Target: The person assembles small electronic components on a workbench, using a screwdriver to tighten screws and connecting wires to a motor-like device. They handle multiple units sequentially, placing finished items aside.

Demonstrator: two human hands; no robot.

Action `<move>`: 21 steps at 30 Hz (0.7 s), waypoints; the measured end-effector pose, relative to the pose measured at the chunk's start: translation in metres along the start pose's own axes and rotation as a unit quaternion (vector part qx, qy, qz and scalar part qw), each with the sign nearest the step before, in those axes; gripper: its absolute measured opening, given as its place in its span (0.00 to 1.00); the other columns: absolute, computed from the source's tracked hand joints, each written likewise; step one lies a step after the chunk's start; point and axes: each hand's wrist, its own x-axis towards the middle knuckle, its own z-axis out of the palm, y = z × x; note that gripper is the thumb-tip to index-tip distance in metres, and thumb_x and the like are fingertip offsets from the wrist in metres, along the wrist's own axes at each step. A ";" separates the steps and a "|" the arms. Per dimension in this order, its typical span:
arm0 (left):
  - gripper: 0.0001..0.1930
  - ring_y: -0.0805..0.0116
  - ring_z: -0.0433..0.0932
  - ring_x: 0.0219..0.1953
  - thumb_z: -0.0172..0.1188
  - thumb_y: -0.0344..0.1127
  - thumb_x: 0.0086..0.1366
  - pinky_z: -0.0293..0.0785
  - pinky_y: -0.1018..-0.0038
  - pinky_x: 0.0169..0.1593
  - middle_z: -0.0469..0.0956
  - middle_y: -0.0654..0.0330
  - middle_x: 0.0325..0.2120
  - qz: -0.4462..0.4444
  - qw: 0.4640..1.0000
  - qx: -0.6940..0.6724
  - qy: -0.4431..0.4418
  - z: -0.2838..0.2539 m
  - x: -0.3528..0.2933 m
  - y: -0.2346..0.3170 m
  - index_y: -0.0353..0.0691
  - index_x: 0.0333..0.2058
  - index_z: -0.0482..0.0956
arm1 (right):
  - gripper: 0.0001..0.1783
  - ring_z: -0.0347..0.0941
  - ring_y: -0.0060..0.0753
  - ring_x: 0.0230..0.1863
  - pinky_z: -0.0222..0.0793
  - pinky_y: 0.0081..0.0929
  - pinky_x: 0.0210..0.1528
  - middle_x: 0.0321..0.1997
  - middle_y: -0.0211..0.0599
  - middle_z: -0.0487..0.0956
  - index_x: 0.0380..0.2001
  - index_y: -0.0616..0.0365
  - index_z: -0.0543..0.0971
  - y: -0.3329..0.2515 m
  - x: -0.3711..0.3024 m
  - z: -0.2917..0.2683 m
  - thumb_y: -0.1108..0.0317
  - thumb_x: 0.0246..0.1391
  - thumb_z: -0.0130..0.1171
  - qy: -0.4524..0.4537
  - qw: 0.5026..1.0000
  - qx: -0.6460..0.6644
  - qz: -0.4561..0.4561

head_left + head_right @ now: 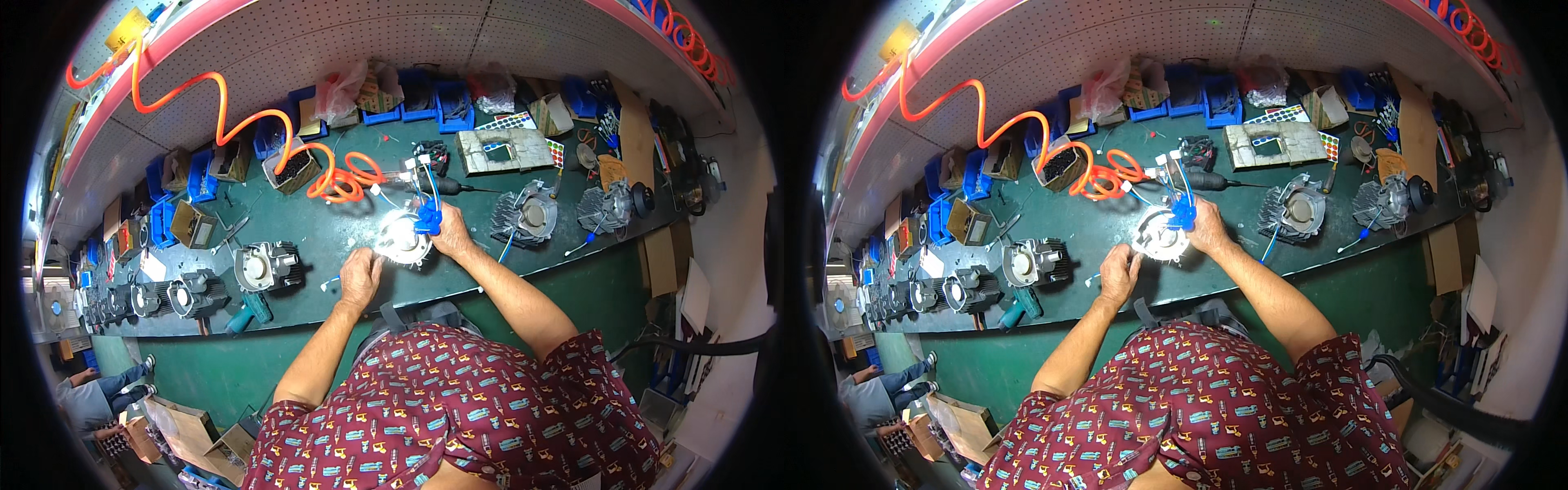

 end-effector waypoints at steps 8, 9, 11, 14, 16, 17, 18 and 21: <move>0.06 0.77 0.76 0.28 0.57 0.34 0.71 0.83 0.73 0.36 0.77 0.65 0.29 -0.431 0.732 -0.495 -0.181 -0.008 0.005 -0.009 0.38 0.37 0.77 | 0.19 0.80 0.54 0.44 0.75 0.39 0.46 0.39 0.50 0.82 0.42 0.60 0.78 0.003 0.000 0.000 0.60 0.51 0.66 -0.007 1.000 0.027 -0.013; 0.06 0.77 0.76 0.28 0.57 0.34 0.71 0.83 0.74 0.36 0.77 0.65 0.28 -0.441 0.687 -0.538 -0.209 -0.011 0.008 -0.012 0.38 0.37 0.77 | 0.23 0.82 0.45 0.47 0.77 0.35 0.48 0.45 0.44 0.84 0.48 0.60 0.80 0.013 0.001 0.001 0.60 0.51 0.69 -0.020 1.000 -0.009 -0.013; 0.06 0.77 0.77 0.28 0.56 0.33 0.71 0.83 0.75 0.35 0.77 0.63 0.28 -0.446 0.630 -0.587 -0.242 -0.014 0.011 -0.018 0.37 0.38 0.77 | 0.23 0.82 0.44 0.47 0.77 0.35 0.49 0.45 0.44 0.84 0.48 0.60 0.80 0.015 0.000 0.002 0.60 0.51 0.69 -0.025 0.999 -0.023 -0.010; 0.04 0.79 0.72 0.25 0.59 0.30 0.68 0.72 0.80 0.28 0.75 0.66 0.24 -0.411 0.753 -0.473 -0.199 -0.007 0.008 -0.023 0.40 0.32 0.75 | 0.22 0.82 0.43 0.48 0.77 0.35 0.50 0.45 0.44 0.84 0.48 0.60 0.80 0.009 -0.001 0.001 0.61 0.51 0.69 -0.027 1.000 -0.002 -0.004; 0.06 0.81 0.69 0.24 0.61 0.29 0.65 0.67 0.81 0.28 0.73 0.68 0.22 -0.319 0.859 -0.368 -0.157 0.001 0.003 -0.027 0.41 0.29 0.74 | 0.22 0.82 0.44 0.47 0.77 0.35 0.50 0.45 0.44 0.84 0.48 0.60 0.80 0.008 0.000 0.001 0.63 0.50 0.69 -0.025 1.000 0.004 -0.001; 0.07 0.82 0.67 0.24 0.62 0.29 0.64 0.65 0.81 0.28 0.71 0.70 0.22 -0.269 0.902 -0.311 -0.134 0.004 0.001 -0.029 0.41 0.28 0.73 | 0.22 0.82 0.44 0.47 0.77 0.35 0.50 0.45 0.44 0.84 0.48 0.60 0.80 0.008 0.000 0.001 0.63 0.50 0.69 -0.023 1.000 0.006 -0.003; 0.07 0.83 0.65 0.25 0.63 0.29 0.63 0.64 0.81 0.28 0.70 0.71 0.22 -0.251 0.917 -0.290 -0.111 0.007 -0.001 -0.029 0.41 0.27 0.73 | 0.22 0.82 0.44 0.47 0.77 0.35 0.50 0.45 0.44 0.84 0.48 0.60 0.80 0.008 0.000 0.001 0.63 0.50 0.69 -0.022 1.000 0.008 -0.006; 0.08 0.83 0.63 0.25 0.65 0.28 0.60 0.64 0.80 0.29 0.69 0.73 0.22 -0.222 0.959 -0.158 -0.083 0.006 -0.001 -0.016 0.40 0.27 0.73 | 0.22 0.82 0.44 0.47 0.77 0.35 0.50 0.44 0.44 0.84 0.48 0.60 0.80 0.006 -0.001 0.000 0.63 0.50 0.68 -0.020 1.000 0.008 -0.009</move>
